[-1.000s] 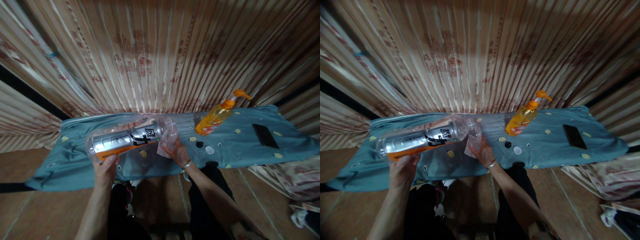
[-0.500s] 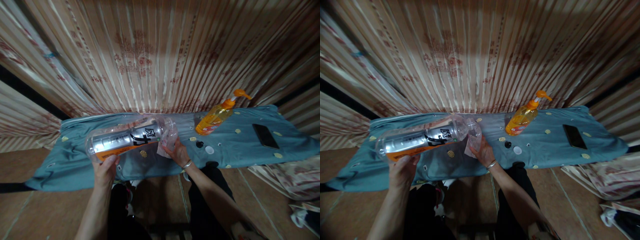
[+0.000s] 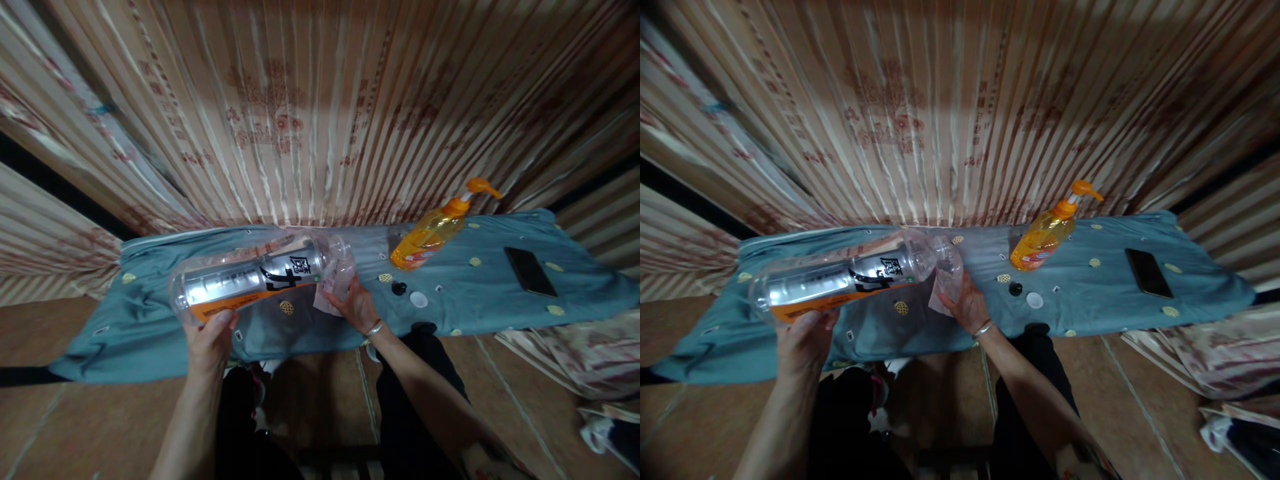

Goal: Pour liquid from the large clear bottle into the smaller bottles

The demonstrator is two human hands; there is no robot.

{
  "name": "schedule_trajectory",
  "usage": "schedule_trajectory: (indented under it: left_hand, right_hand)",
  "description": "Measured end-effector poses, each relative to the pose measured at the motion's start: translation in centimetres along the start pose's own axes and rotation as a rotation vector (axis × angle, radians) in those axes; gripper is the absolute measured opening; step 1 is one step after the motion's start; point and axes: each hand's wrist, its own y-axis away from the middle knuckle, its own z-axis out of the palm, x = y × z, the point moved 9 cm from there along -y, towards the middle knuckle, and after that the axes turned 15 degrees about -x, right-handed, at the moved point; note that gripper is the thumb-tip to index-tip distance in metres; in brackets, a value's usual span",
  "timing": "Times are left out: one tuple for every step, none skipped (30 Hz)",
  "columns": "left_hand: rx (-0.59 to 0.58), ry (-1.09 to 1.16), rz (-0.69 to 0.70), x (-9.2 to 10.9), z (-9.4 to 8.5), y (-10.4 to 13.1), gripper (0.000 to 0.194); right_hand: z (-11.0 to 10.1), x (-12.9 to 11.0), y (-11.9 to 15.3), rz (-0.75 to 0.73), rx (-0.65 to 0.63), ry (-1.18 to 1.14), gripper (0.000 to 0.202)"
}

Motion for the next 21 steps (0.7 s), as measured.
schedule_trajectory:
  left_hand:
    - [-0.002,-0.002,0.001,0.0,0.0,0.0,0.037]
    - [-0.008,-0.005,0.003,0.1,0.1,0.0,0.037]
    - [-0.016,-0.008,0.007,0.1,0.2,0.0,0.037]
    - [-0.023,-0.013,0.01,0.2,0.2,-0.1,0.037]
    - [-0.027,-0.018,0.011,0.2,0.3,-0.1,0.036]
    - [-0.03,-0.023,0.01,0.2,0.3,-0.1,0.035]
    - [-0.03,-0.028,0.012,0.3,0.3,-0.1,0.035]
    - [-0.031,-0.032,0.019,0.3,0.4,-0.1,0.035]
    - [-0.033,-0.037,0.026,0.4,0.4,-0.2,0.036]
    - [-0.035,-0.042,0.033,0.5,0.4,-0.2,0.037]
    - [-0.039,-0.046,0.04,0.6,0.5,-0.2,0.038]
    - [-0.044,-0.049,0.043,0.6,0.5,-0.2,0.039]
    - [-0.05,-0.052,0.042,0.6,0.6,-0.3,0.04]
    - [-0.052,-0.053,0.04,0.6,0.6,-0.3,0.04]
    - [-0.052,-0.052,0.04,0.6,0.6,-0.3,0.04]
    - [-0.049,-0.047,0.044,0.6,0.6,-0.3,0.039]
    - [-0.045,-0.042,0.048,0.6,0.6,-0.3,0.039]
    - [-0.041,-0.036,0.052,0.6,0.5,-0.3,0.039]
    - [-0.037,-0.03,0.059,0.6,0.5,-0.2,0.039]
    - [-0.036,-0.027,0.061,0.6,0.4,-0.2,0.039]
    - [-0.038,-0.029,0.06,0.5,0.4,-0.2,0.038]
  right_hand:
    - [0.0,0.0,0.0,0.004,-0.007,0.004,0.081]
    - [-0.1,-0.1,0.0,0.003,-0.009,0.006,0.081]
    - [-0.1,-0.2,0.0,-0.001,-0.008,0.006,0.08]
    - [-0.2,-0.2,0.0,-0.009,-0.002,0.005,0.08]
    - [-0.3,-0.3,0.1,-0.02,0.005,0.001,0.079]
    - [-0.3,-0.3,0.1,-0.033,0.014,-0.005,0.078]
    - [-0.4,-0.4,0.1,-0.046,0.023,-0.01,0.077]
    - [-0.4,-0.4,0.2,-0.06,0.031,-0.016,0.076]
    - [-0.5,-0.5,0.2,-0.072,0.039,-0.021,0.075]
    - [-0.5,-0.5,0.2,-0.083,0.046,-0.025,0.074]
    - [-0.5,-0.5,0.3,-0.089,0.05,-0.026,0.074]
    - [-0.5,-0.5,0.3,-0.09,0.053,-0.024,0.074]
    - [-0.4,-0.5,0.2,-0.087,0.053,-0.021,0.075]
    - [-0.4,-0.5,0.2,-0.08,0.052,-0.016,0.076]
    - [-0.4,-0.5,0.2,-0.07,0.05,-0.011,0.077]
    - [-0.5,-0.5,0.2,-0.06,0.046,-0.008,0.077]
    - [-0.5,-0.5,0.2,-0.053,0.041,-0.008,0.077]
    - [-0.6,-0.6,0.2,-0.05,0.033,-0.012,0.076]
    - [-0.7,-0.7,0.2,-0.049,0.024,-0.016,0.075]
    - [-0.8,-0.9,0.3,-0.048,0.015,-0.02,0.074]
    - [-0.9,-1.0,0.3,-0.047,0.008,-0.02,0.073]
